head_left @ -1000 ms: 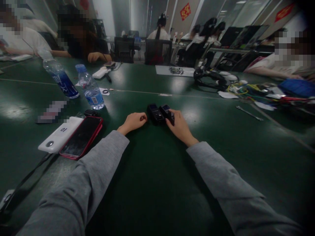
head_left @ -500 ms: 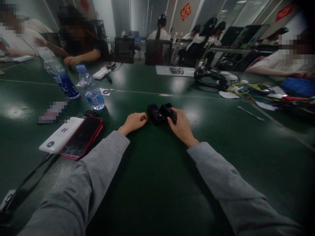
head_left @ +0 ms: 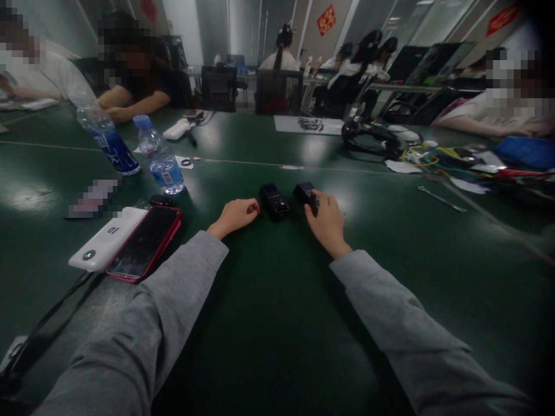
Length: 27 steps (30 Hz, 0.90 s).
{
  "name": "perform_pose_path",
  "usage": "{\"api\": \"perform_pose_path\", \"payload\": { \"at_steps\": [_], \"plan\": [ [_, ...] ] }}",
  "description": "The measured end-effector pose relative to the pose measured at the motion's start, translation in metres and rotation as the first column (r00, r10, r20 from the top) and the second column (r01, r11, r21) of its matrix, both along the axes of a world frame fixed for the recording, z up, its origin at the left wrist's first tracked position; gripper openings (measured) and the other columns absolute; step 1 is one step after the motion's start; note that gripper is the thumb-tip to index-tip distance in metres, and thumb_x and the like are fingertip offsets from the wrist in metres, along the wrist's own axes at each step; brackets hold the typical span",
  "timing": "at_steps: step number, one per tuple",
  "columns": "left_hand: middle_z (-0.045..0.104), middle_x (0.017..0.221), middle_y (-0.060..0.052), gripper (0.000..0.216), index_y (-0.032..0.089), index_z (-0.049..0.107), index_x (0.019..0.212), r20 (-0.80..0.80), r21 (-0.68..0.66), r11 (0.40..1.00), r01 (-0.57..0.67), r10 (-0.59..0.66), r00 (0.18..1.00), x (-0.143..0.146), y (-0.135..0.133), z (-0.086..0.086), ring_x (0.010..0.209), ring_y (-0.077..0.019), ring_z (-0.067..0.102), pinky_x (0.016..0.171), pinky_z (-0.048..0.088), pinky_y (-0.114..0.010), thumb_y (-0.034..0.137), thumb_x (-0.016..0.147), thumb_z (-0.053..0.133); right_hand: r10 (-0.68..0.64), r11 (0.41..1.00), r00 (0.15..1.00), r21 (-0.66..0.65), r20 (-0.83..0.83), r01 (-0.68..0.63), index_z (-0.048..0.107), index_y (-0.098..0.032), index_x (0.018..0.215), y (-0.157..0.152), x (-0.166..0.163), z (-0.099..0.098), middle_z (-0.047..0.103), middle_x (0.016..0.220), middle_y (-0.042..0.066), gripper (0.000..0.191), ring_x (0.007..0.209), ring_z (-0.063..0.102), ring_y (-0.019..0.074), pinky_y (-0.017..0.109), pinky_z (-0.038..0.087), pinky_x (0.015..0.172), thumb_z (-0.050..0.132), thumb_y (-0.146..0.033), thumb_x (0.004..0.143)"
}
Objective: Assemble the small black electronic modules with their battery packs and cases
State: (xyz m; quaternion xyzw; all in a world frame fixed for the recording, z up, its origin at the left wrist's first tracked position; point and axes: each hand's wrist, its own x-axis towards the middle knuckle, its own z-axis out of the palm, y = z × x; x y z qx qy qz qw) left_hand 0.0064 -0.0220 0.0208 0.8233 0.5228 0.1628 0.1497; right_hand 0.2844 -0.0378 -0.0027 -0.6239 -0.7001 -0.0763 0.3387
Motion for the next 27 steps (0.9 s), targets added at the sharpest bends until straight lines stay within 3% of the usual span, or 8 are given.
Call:
{"api": "perform_pose_path", "payload": {
  "at_steps": [3,6,8,13,16,19,24,27],
  "plan": [
    [0.071,0.091,-0.001,0.019,0.023,0.069,0.1,0.009,0.006,1.0,0.001,-0.001,1.0,0.0,0.0,-0.001,0.079,-0.0158,0.064,0.065,0.044,-0.027,0.027,0.09,0.053,0.152,0.988,0.987,-0.004,-0.042,-0.152,0.052,-0.016,0.132,0.0,-0.001,0.0,0.055,0.119,0.017,0.047,0.106,0.058,0.0325,0.052,0.052,0.089,0.054,-0.036,0.09],
    [0.07,0.088,-0.001,0.019,0.023,0.068,0.1,0.011,0.008,1.0,0.001,-0.001,1.0,0.0,0.001,-0.003,0.077,-0.0156,0.064,0.064,0.043,-0.027,0.028,0.09,0.053,0.381,0.923,0.923,-0.034,-0.06,-0.383,0.051,-0.019,0.132,-0.003,-0.006,0.005,0.055,0.12,0.013,0.045,0.109,0.058,0.0292,0.048,0.052,0.093,0.055,-0.036,0.091],
    [0.07,0.088,-0.001,0.019,0.023,0.067,0.1,0.01,0.01,1.0,-0.001,0.001,1.0,0.0,0.001,-0.003,0.076,-0.0154,0.064,0.065,0.044,-0.027,0.028,0.09,0.053,0.431,0.902,0.899,0.003,-0.078,-0.432,0.05,-0.021,0.133,-0.006,-0.009,0.01,0.056,0.12,0.012,0.044,0.11,0.058,0.0277,0.047,0.051,0.095,0.054,-0.036,0.093],
    [0.071,0.091,-0.002,0.02,0.022,0.067,0.101,0.017,0.023,1.0,0.018,-0.019,1.0,0.0,0.002,-0.004,0.077,-0.0162,0.065,0.065,0.045,-0.027,0.027,0.09,0.051,0.222,0.952,0.964,0.244,-0.144,-0.183,0.047,-0.02,0.136,-0.003,-0.001,0.018,0.053,0.124,0.013,0.044,0.117,0.053,0.0287,0.05,0.048,0.099,0.051,-0.038,0.096],
    [0.072,0.094,-0.002,0.021,0.023,0.068,0.101,0.003,0.028,1.0,0.001,-0.001,1.0,0.001,0.002,-0.004,0.081,-0.0175,0.066,0.067,0.046,-0.028,0.027,0.089,0.052,0.093,0.956,0.981,0.289,-0.171,-0.041,0.047,-0.018,0.137,0.005,0.014,0.014,0.052,0.124,0.015,0.046,0.118,0.052,0.0291,0.051,0.045,0.101,0.05,-0.037,0.095],
    [0.073,0.094,-0.002,0.022,0.023,0.068,0.101,-0.003,0.029,1.0,-0.01,0.01,1.0,0.001,0.003,-0.004,0.082,-0.0182,0.066,0.068,0.046,-0.028,0.027,0.088,0.052,-0.01,0.97,0.985,0.239,-0.173,0.052,0.046,-0.015,0.138,0.013,0.028,0.006,0.051,0.125,0.017,0.049,0.119,0.05,0.0304,0.051,0.044,0.102,0.05,-0.034,0.093],
    [0.072,0.093,-0.002,0.022,0.024,0.068,0.101,0.007,0.024,1.0,0.002,-0.002,1.0,0.0,0.003,-0.005,0.079,-0.0178,0.066,0.066,0.045,-0.028,0.028,0.088,0.051,-0.15,0.988,0.987,-0.057,-0.057,0.147,0.05,-0.015,0.136,0.014,0.036,-0.006,0.052,0.121,0.019,0.049,0.112,0.052,0.0345,0.056,0.046,0.093,0.053,-0.031,0.089],
    [0.072,0.093,-0.002,0.022,0.024,0.068,0.101,-0.001,0.025,1.0,-0.002,0.002,1.0,0.0,0.002,-0.004,0.08,-0.0179,0.065,0.067,0.046,-0.028,0.028,0.088,0.051,-0.2,0.979,0.98,-0.045,0.001,0.2,0.05,-0.016,0.136,0.01,0.03,-0.004,0.047,0.13,0.021,0.049,0.121,0.045,0.0387,0.061,0.042,0.095,0.052,-0.035,0.091]
  ]
}}
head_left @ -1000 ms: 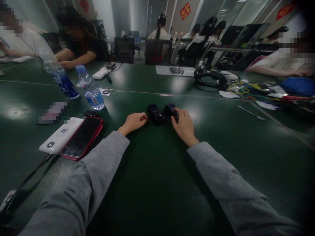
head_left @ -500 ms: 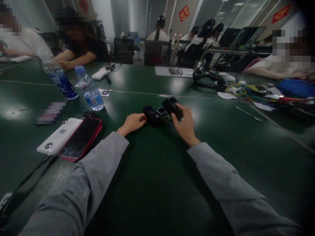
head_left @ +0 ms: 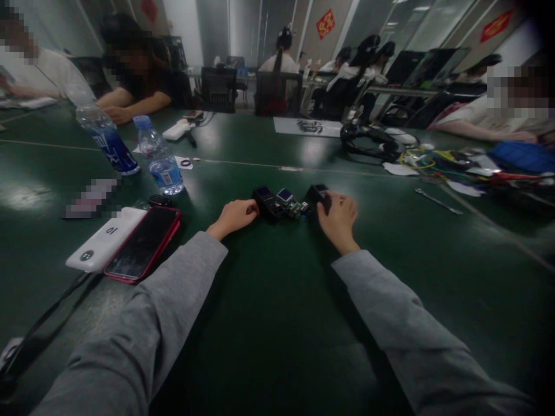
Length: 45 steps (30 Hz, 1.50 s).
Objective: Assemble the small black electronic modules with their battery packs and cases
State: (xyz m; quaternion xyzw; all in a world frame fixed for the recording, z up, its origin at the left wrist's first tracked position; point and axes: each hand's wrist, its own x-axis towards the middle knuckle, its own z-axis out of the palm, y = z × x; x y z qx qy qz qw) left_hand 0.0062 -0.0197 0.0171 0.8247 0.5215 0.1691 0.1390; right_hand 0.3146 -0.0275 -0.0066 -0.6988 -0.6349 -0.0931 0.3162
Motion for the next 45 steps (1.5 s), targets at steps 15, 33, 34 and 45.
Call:
{"api": "perform_pose_path", "payload": {
  "at_steps": [15,33,34,45],
  "plan": [
    [0.072,0.096,-0.003,0.021,0.022,0.068,0.102,0.003,-0.023,1.0,-0.005,0.005,1.0,0.002,-0.002,0.003,0.083,-0.0177,0.066,0.07,0.049,-0.029,0.028,0.091,0.051,0.528,0.849,0.841,-0.068,0.118,-0.524,0.038,-0.017,0.148,-0.015,-0.039,0.011,0.048,0.145,0.015,0.051,0.135,0.044,0.031,0.057,0.04,0.109,0.039,-0.025,0.098],
    [0.073,0.095,-0.003,0.022,0.022,0.068,0.101,-0.024,0.014,1.0,-0.006,0.006,1.0,0.003,-0.002,0.003,0.082,-0.02,0.067,0.071,0.049,-0.031,0.03,0.09,0.05,0.663,0.746,0.744,-0.163,0.084,-0.646,0.023,-0.033,0.155,-0.043,-0.084,0.021,0.023,0.159,0.012,0.057,0.142,0.033,0.0334,0.055,0.041,0.109,0.04,-0.047,0.102],
    [0.073,0.096,-0.004,0.022,0.022,0.068,0.101,-0.03,0.021,1.0,-0.005,0.005,1.0,0.003,-0.002,0.003,0.082,-0.0204,0.067,0.072,0.049,-0.031,0.03,0.09,0.05,0.672,0.736,0.737,-0.181,0.072,-0.653,0.022,-0.033,0.156,-0.043,-0.084,0.021,0.024,0.159,0.012,0.058,0.142,0.035,0.0334,0.054,0.042,0.108,0.04,-0.048,0.102],
    [0.073,0.094,-0.002,0.021,0.024,0.068,0.101,-0.006,-0.001,1.0,-0.019,0.019,1.0,0.002,-0.003,0.003,0.082,-0.0181,0.067,0.071,0.048,-0.029,0.026,0.089,0.051,0.659,0.748,0.749,-0.156,0.066,-0.645,0.044,-0.031,0.141,-0.043,-0.083,0.025,0.043,0.143,0.013,0.047,0.124,0.052,0.0329,0.051,0.051,0.096,0.048,-0.051,0.099]
  ]
}}
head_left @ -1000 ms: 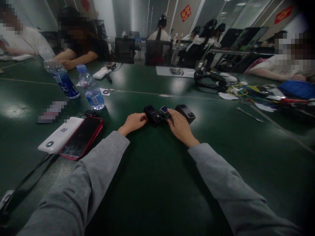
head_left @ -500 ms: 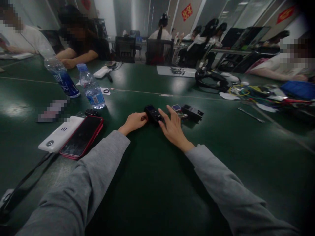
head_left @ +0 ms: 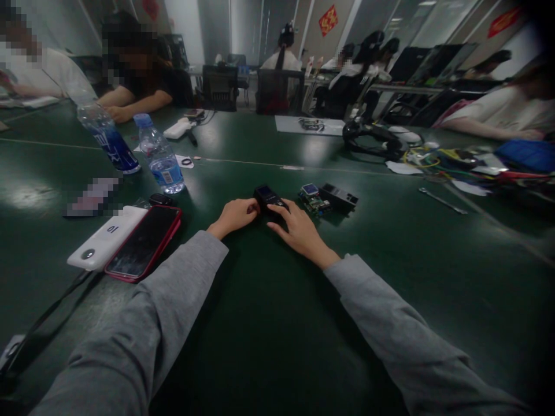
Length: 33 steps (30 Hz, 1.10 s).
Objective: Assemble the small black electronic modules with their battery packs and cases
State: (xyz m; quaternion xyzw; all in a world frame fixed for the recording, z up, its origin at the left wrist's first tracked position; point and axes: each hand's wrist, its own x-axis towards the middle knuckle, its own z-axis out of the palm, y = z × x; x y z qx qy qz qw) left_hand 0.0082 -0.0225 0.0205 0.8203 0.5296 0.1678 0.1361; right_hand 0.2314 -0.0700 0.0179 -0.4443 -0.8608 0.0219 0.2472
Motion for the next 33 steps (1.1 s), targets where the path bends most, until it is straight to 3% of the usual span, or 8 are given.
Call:
{"api": "perform_pose_path", "payload": {
  "at_steps": [5,11,33],
  "plan": [
    [0.072,0.089,-0.001,0.021,0.025,0.069,0.1,0.017,-0.011,1.0,0.002,-0.002,1.0,-0.0005,-0.0001,0.0006,0.079,-0.0169,0.065,0.071,0.047,-0.028,0.027,0.088,0.053,-0.127,0.989,0.985,0.062,-0.12,0.135,0.052,-0.02,0.127,0.0041,0.0024,-0.0035,0.054,0.123,0.014,0.034,0.113,0.058,0.0306,0.05,0.052,0.096,0.05,-0.038,0.098],
    [0.071,0.088,0.0,0.02,0.025,0.069,0.099,0.021,-0.016,1.0,-0.002,0.002,1.0,0.0001,-0.0004,0.0006,0.079,-0.0166,0.065,0.071,0.047,-0.028,0.026,0.087,0.054,-0.086,0.996,0.991,0.026,-0.098,0.089,0.043,-0.022,0.142,0.0066,0.0049,-0.0074,0.049,0.132,0.015,0.047,0.117,0.056,0.0319,0.051,0.053,0.095,0.049,-0.033,0.096],
    [0.07,0.086,0.0,0.019,0.025,0.069,0.098,0.033,0.003,1.0,0.015,-0.015,0.999,-0.0015,0.0013,-0.0021,0.075,-0.0162,0.063,0.066,0.044,-0.028,0.027,0.088,0.053,-0.119,0.993,0.984,-0.016,-0.133,0.118,0.046,-0.021,0.138,0.0052,0.0048,-0.0058,0.051,0.125,0.014,0.046,0.105,0.062,0.0299,0.049,0.058,0.089,0.053,-0.032,0.094]
  ]
}}
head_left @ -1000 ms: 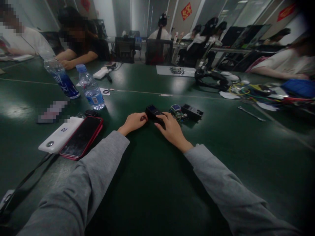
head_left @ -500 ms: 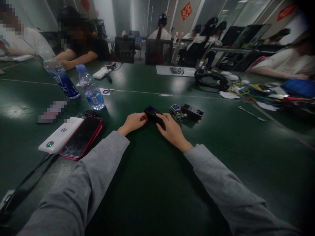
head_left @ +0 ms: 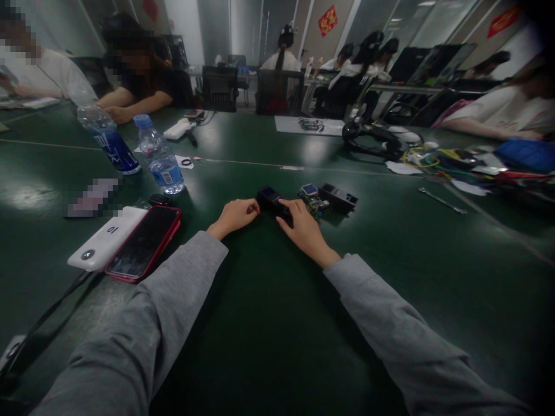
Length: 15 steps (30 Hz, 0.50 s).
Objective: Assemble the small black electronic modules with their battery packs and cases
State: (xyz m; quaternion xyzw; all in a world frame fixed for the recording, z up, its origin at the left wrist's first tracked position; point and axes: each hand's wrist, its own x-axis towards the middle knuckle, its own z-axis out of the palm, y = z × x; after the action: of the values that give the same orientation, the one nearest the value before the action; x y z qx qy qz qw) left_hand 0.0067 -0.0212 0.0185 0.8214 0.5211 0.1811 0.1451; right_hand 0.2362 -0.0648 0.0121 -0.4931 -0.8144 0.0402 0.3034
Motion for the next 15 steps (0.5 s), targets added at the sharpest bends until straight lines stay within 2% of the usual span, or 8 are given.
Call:
{"api": "perform_pose_path", "payload": {
  "at_steps": [8,15],
  "plan": [
    [0.071,0.088,0.0,0.019,0.025,0.069,0.098,-0.006,-0.016,1.0,-0.006,0.006,1.0,0.0,-0.0001,0.0002,0.078,-0.0165,0.065,0.07,0.046,-0.028,0.026,0.088,0.054,0.007,1.0,1.0,0.014,-0.007,-0.007,0.046,-0.022,0.139,0.001,0.0001,-0.0028,0.051,0.123,0.013,0.045,0.103,0.062,0.0303,0.051,0.058,0.086,0.053,-0.032,0.095],
    [0.072,0.097,-0.003,0.021,0.023,0.068,0.099,-0.025,0.004,1.0,0.019,-0.019,1.0,-0.0002,-0.001,0.0021,0.083,-0.018,0.066,0.071,0.047,-0.029,0.026,0.09,0.049,0.0,0.975,0.992,0.221,-0.125,0.028,0.045,-0.025,0.14,-0.0034,-0.0007,0.0023,0.05,0.13,0.013,0.045,0.119,0.055,0.031,0.05,0.055,0.095,0.052,-0.033,0.097]
  ]
}}
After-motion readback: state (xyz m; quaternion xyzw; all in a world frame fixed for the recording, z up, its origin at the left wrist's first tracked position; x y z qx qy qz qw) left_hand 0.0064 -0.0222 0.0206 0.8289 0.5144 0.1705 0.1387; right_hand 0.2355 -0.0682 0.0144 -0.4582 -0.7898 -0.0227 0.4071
